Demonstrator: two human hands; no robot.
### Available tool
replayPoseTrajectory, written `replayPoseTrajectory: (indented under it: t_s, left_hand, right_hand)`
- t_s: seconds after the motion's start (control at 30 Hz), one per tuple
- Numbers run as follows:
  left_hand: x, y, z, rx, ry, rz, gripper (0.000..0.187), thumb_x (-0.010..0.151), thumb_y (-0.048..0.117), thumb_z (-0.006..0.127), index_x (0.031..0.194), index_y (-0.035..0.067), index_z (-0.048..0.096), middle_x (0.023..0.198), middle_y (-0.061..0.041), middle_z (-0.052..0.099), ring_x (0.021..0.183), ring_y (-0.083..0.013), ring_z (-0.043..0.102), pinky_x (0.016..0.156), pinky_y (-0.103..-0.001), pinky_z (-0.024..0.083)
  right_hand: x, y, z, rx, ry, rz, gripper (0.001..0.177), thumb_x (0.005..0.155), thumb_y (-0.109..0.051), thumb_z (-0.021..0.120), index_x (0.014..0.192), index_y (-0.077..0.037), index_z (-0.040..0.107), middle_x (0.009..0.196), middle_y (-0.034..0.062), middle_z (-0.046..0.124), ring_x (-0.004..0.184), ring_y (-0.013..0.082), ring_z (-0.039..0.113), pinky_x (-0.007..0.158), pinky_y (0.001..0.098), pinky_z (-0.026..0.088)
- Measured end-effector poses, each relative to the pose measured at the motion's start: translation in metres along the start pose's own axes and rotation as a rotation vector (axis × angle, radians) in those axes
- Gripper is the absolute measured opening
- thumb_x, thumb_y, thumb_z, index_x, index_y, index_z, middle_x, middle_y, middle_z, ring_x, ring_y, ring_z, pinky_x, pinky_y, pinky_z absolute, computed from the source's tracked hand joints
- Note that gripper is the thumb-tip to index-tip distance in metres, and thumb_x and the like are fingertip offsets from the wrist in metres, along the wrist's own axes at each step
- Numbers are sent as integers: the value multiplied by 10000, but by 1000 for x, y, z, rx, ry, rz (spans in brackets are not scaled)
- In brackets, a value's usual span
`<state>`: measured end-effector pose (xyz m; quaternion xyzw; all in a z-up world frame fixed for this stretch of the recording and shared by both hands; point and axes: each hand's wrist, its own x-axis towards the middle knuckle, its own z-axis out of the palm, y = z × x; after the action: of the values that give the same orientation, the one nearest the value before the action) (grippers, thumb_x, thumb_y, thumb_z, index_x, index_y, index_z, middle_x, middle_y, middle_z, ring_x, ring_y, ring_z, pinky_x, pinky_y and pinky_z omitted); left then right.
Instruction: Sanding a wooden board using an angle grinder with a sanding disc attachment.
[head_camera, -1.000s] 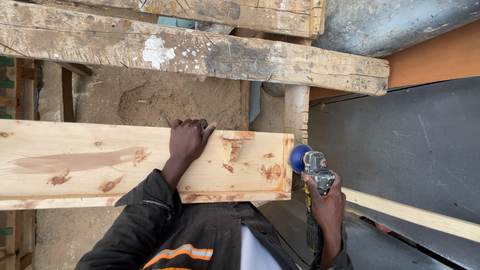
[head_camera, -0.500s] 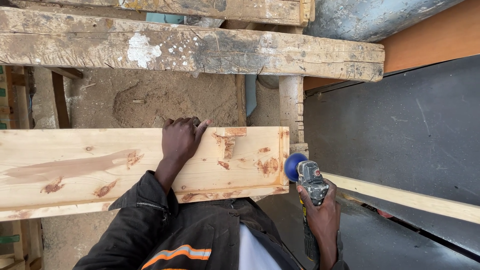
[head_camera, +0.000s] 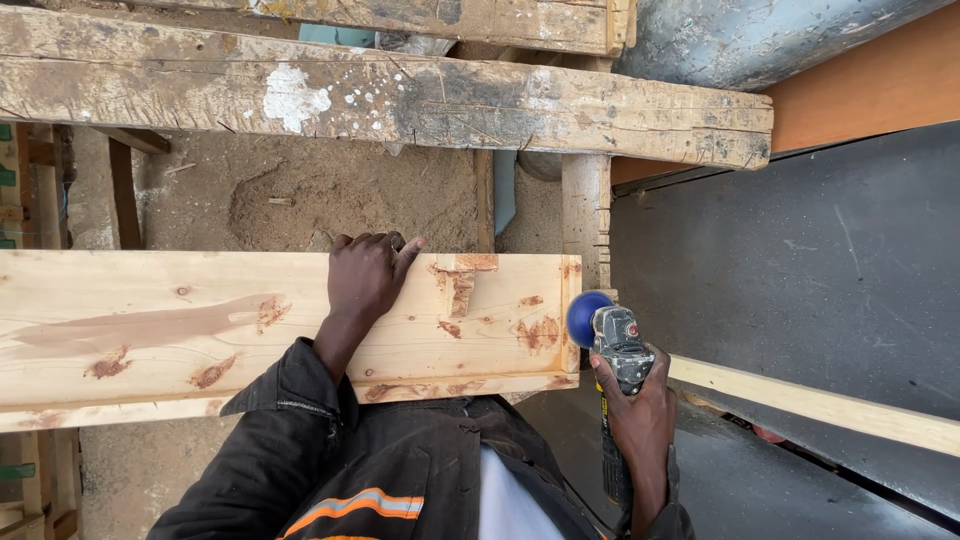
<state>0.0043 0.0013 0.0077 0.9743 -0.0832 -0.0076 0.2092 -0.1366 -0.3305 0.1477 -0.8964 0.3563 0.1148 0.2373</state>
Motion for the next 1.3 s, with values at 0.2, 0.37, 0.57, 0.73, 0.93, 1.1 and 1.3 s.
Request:
replayPoseTrajectory:
  t_s: [0.2, 0.37, 0.57, 0.73, 0.93, 1.1, 1.3]
  left_hand:
    - [0, 1, -4, -19, -9, -6, 570, 1092, 544, 460, 713, 148, 617, 731, -50, 700, 773, -313, 690, 794, -478, 424]
    - [1, 0, -3, -32, -20, -11, 571, 1094, 553, 451, 712, 154, 598, 707, -47, 682, 741, -307, 681, 789, -467, 414]
    - [1, 1, -2, -21, -14, 3, 576, 1096, 552, 456, 692, 163, 585, 710, -38, 684, 745, -296, 684, 782, -461, 422]
    - [0, -2, 1, -1, 2, 10, 602, 1101, 558, 451, 685, 138, 566, 671, -54, 660, 713, -307, 670, 782, -467, 436]
    - [-1, 1, -5, -23, -3, 4, 593, 1095, 560, 431, 725, 130, 605, 729, -59, 704, 747, -327, 689, 817, -469, 449]
    - [0, 1, -6, -18, 0, -2, 591, 1095, 569, 434, 717, 147, 604, 709, -67, 694, 719, -327, 680, 772, -470, 439]
    - [-1, 0, -2, -5, 23, 18, 606, 1102, 562, 453, 692, 137, 591, 679, -58, 676, 707, -306, 678, 790, -470, 454]
  right_hand:
    - [6, 4, 7, -11, 61, -85, 824, 779, -675, 648, 1414, -167, 515, 1145, 160, 722, 1046, 427, 662, 832, 540, 489]
    - [-10, -5, -5, 3, 13, 8, 811, 764, -660, 654, 1411, -194, 510, 1159, 139, 714, 1072, 391, 650, 829, 532, 495]
    - [-27, -3, -5, -12, -26, 77, 820, 767, -660, 630, 1434, -203, 493, 1228, 110, 721, 1144, 389, 654, 901, 517, 494]
    - [-27, -19, 4, 28, -36, 19, 762, 776, -621, 677, 1377, -178, 526, 1155, 84, 761, 1033, 345, 718, 825, 470, 522]
    - [-16, -12, 7, -11, -4, 16, 839, 760, -669, 648, 1438, -202, 489, 1190, 141, 725, 1091, 402, 666, 856, 523, 495]
    - [-18, 10, 2, -15, 42, 42, 843, 768, -661, 645, 1455, -202, 482, 1247, 147, 690, 1150, 432, 629, 885, 556, 491]
    - [-25, 24, 2, 51, 70, 51, 815, 777, -612, 672, 1437, -166, 501, 1186, 122, 723, 1070, 382, 691, 854, 528, 520]
